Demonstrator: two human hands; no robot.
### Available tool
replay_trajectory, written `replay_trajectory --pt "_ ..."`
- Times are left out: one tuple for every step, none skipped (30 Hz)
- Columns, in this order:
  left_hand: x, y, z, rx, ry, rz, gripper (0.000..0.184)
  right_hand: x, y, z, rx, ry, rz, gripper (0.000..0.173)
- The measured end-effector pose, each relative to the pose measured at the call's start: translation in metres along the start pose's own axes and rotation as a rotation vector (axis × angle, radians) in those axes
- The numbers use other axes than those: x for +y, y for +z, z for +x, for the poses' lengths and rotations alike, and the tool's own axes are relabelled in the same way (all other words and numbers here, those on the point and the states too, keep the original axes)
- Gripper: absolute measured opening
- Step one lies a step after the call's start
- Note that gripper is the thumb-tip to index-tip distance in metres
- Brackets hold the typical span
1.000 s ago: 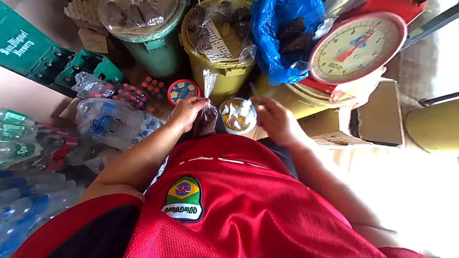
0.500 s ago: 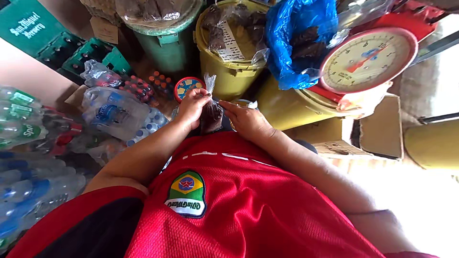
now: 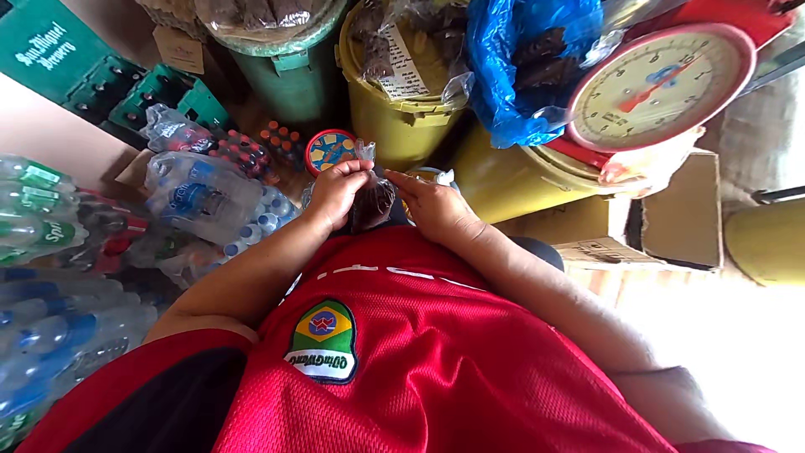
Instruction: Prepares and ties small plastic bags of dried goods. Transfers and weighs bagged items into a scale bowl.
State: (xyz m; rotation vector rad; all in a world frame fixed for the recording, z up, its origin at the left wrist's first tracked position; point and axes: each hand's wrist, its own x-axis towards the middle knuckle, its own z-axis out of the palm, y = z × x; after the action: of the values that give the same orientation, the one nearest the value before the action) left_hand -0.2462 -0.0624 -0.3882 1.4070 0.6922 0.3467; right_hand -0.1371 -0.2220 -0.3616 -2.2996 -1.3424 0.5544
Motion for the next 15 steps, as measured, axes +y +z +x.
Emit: replay_trajectory --pt "-0.001 0.0 0.0 -0.001 0.013 0.008 0.019 -0.001 0.0 -0.001 0.012 -0.005 -0.002 0.043" --pt "-0.002 0.0 -0.001 0.002 0.027 0.014 0.018 -0.002 0.0 -0.001 0.01 -0.002 -0.005 0.043" --pt "-0.002 0.001 -0.001 0.008 0.04 0.021 0.018 -0.003 0.0 -0.002 -0.004 0.005 -0.008 0.043" --pt "-0.003 0.001 -0.002 0.016 0.053 0.029 0.017 -0.004 0.0 -0.002 -0.013 0.007 -0.005 0.043" --pt "-0.003 0.001 -0.002 0.021 0.066 0.042 0.017 -0.004 0.0 -0.002 -0.015 0.005 -0.001 0.043" --pt "-0.004 0.001 -0.002 0.025 0.081 0.056 0.016 -0.005 0.0 -0.003 -0.016 0.007 0.002 0.043" --pt "-0.005 0.001 -0.003 0.029 0.097 0.074 0.016 -0.005 0.0 -0.003 -0.016 0.01 0.006 0.043" --pt "-0.006 0.001 -0.003 0.036 0.117 0.097 0.016 -0.006 -0.001 -0.003 -0.027 0.016 0.007 0.043" --pt "-0.007 0.001 -0.004 0.039 0.142 0.117 0.016 -0.007 -0.002 -0.002 -0.036 0.022 0.004 0.043" --pt "-0.008 0.001 -0.004 0.04 0.167 0.141 0.016 -0.008 -0.003 -0.002 -0.049 0.031 0.0 0.043" --pt "-0.009 0.001 -0.004 0.039 0.192 0.172 0.017 -0.01 -0.004 -0.002 -0.062 0.039 -0.002 0.043" --pt "-0.009 0.001 -0.005 0.041 0.205 0.2 0.017 -0.011 -0.005 -0.003 -0.068 0.045 -0.008 0.043" --pt "-0.009 0.001 -0.007 0.045 0.219 0.223 0.017 -0.012 -0.006 -0.003 -0.077 0.056 -0.011 0.044" --pt "-0.009 0.001 -0.008 0.052 0.235 0.236 0.017 -0.013 -0.006 -0.003 -0.082 0.065 -0.013 0.044" --pt "-0.009 0.002 -0.009 0.062 0.246 0.24 0.017 -0.014 -0.007 -0.003 -0.088 0.074 -0.017 0.044"
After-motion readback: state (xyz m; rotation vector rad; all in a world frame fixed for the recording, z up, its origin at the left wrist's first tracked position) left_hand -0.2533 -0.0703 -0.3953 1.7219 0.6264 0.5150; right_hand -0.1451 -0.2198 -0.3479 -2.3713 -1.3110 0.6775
